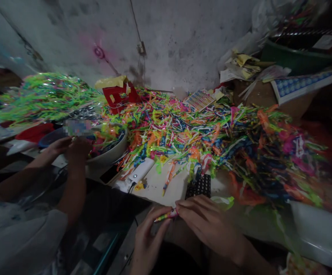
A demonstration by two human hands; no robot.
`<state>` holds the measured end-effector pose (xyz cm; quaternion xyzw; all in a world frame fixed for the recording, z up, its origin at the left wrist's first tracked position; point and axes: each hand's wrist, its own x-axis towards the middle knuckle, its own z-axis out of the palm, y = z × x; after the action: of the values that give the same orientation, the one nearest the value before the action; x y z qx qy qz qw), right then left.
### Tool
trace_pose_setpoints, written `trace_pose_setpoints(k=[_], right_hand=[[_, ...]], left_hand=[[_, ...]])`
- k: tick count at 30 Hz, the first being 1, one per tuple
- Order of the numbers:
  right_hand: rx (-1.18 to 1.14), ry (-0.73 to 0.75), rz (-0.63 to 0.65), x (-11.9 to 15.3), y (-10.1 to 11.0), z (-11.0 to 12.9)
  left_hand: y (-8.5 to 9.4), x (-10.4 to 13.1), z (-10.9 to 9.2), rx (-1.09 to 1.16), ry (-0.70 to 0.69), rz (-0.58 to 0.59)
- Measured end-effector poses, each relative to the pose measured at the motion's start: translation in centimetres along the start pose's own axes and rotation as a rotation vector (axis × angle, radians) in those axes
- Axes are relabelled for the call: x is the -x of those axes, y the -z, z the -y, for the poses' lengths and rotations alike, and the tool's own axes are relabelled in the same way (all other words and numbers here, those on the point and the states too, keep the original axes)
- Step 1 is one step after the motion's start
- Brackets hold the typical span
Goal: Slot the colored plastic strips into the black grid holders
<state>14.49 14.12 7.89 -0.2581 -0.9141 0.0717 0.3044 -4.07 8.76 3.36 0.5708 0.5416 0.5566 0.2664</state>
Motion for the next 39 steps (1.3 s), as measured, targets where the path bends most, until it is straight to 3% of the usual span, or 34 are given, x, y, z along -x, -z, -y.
trace_pose_setpoints(k=[5,11,19,27,32,36,39], right_hand=[[-0.084,-0.047,-0.020,0.1,0.0,0.2],[-0.167,-0.185,0.041,0.5,0.0,0.2],[-0.142,-0.185,0.034,1.2,-0.5,-0.2],[0.109,-0.101,0.133,1.7,-0.2,-1.6],[0.316,-0.036,0.165,1.5,0.2,-1.9],[0.380,0.044,0.066,2.0,-0.1,-1.6],[0.392,0.047,0.059,2.3,-0.2,-1.4]], left_hand=[[-1.1,0.8,-0.1,0.013,0.151,-0.057],[-1.5,0.9,-0.6,0.099,0.258,-0.014],[-2.2,0.6,-0.3,0.044,0.103,0.022],[-2.8,-0.5,-1.0,-0.160,0.047,0.207],[-3.1,-0.6,-0.8,-0.156,-0.071,0.163],[-3.3,-0.5,-1.1,-0.153,-0.108,0.175],[-3.4,-0.3,-1.2,-0.168,-0.119,0.190]])
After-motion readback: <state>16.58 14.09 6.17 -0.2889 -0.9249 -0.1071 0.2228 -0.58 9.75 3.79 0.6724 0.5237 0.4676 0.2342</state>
